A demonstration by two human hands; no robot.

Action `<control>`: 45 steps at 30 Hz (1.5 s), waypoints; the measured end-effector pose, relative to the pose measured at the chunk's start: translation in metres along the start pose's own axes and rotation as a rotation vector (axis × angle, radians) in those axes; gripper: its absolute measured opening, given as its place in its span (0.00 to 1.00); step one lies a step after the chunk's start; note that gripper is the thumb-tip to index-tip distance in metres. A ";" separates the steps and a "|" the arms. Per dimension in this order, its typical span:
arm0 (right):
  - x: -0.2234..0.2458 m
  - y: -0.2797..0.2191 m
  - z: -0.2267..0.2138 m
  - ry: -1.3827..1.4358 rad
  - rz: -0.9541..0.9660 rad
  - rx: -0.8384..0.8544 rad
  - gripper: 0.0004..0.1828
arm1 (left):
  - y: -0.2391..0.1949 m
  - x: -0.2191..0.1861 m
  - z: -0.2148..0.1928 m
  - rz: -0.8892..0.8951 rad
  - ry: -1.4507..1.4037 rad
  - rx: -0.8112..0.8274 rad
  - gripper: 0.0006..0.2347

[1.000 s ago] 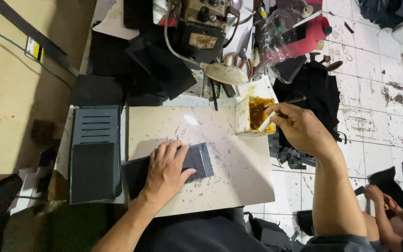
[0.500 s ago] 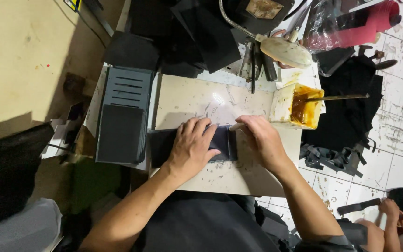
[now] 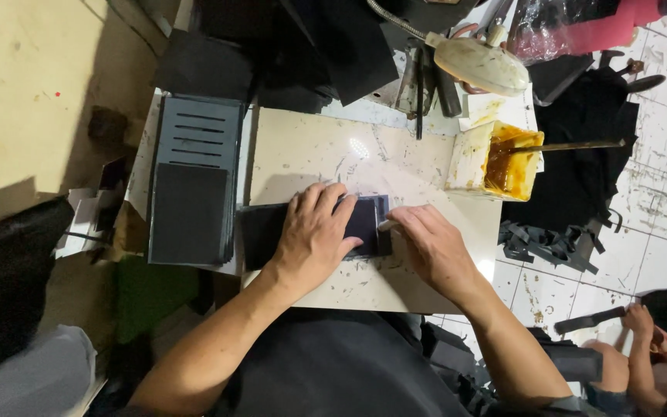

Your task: The person holds a dark fabric piece on the workbench and spreads adhesive onto it with a small stick dipped from a glue container. They then align a second fabric piece over the glued area, fold it over, and press and smooth it down by hand.

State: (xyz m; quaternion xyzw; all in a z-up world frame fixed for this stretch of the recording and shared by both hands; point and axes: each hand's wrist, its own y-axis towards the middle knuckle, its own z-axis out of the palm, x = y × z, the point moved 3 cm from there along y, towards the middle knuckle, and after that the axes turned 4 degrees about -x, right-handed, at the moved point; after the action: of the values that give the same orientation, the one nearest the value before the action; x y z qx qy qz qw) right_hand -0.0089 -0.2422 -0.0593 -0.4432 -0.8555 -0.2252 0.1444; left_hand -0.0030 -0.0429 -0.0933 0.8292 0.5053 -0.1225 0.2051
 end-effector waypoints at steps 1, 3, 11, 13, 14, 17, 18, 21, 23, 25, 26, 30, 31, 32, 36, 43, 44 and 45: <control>0.002 -0.001 -0.001 0.002 0.002 -0.001 0.16 | 0.000 0.000 0.002 0.001 0.000 0.003 0.30; 0.008 -0.003 -0.003 -0.007 -0.032 0.017 0.15 | 0.000 0.001 0.004 0.002 0.014 -0.001 0.30; -0.002 -0.012 -0.002 0.031 -0.022 -0.026 0.14 | 0.000 -0.001 0.003 -0.004 0.011 0.003 0.30; -0.008 -0.002 -0.001 0.024 -0.015 -0.080 0.13 | 0.000 -0.002 0.001 0.001 0.024 0.003 0.30; -0.010 0.004 0.001 0.001 -0.023 -0.097 0.14 | 0.001 -0.002 0.000 -0.006 0.025 0.009 0.30; -0.006 0.016 -0.003 -0.016 -0.035 -0.084 0.15 | 0.000 -0.002 0.000 0.000 0.024 0.007 0.30; -0.003 0.019 -0.004 -0.008 -0.040 -0.054 0.14 | 0.000 -0.001 0.001 0.011 0.022 -0.001 0.30; 0.000 -0.004 0.001 -0.017 -0.044 -0.015 0.17 | 0.000 -0.003 -0.002 -0.004 0.003 -0.003 0.30; 0.004 -0.021 0.007 -0.039 -0.062 -0.007 0.16 | 0.000 -0.001 0.000 -0.007 0.008 0.001 0.31; 0.007 -0.030 0.008 -0.062 -0.072 -0.005 0.14 | 0.001 -0.001 0.002 -0.001 0.013 0.009 0.31; 0.008 -0.030 0.007 -0.066 -0.082 -0.009 0.15 | 0.002 -0.001 0.003 -0.005 0.019 0.017 0.31; 0.016 -0.036 0.006 -0.110 -0.116 -0.003 0.16 | 0.003 -0.002 0.003 0.003 0.044 0.029 0.31; 0.019 -0.034 0.003 -0.110 -0.120 -0.003 0.16 | 0.002 -0.002 0.003 0.000 0.046 0.027 0.31; 0.023 -0.032 -0.001 -0.104 -0.119 0.016 0.16 | 0.002 -0.002 0.003 -0.007 0.040 0.036 0.31; 0.020 -0.025 -0.009 -0.040 -0.089 -0.023 0.14 | 0.002 -0.001 0.009 -0.020 0.027 0.053 0.30; 0.018 -0.024 0.001 -0.115 -0.129 -0.047 0.15 | 0.003 -0.003 0.005 -0.030 0.037 0.065 0.31; 0.023 -0.026 -0.002 -0.094 -0.122 -0.016 0.15 | 0.003 -0.004 0.003 -0.035 0.037 0.072 0.31; 0.028 -0.027 -0.006 -0.078 -0.114 0.014 0.15 | 0.005 -0.004 0.003 -0.037 0.035 0.075 0.30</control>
State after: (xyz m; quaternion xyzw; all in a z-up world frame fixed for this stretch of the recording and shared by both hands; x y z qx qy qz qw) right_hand -0.0466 -0.2392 -0.0481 -0.4010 -0.8859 -0.2099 0.1010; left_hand -0.0009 -0.0495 -0.0929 0.8288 0.5193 -0.1304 0.1628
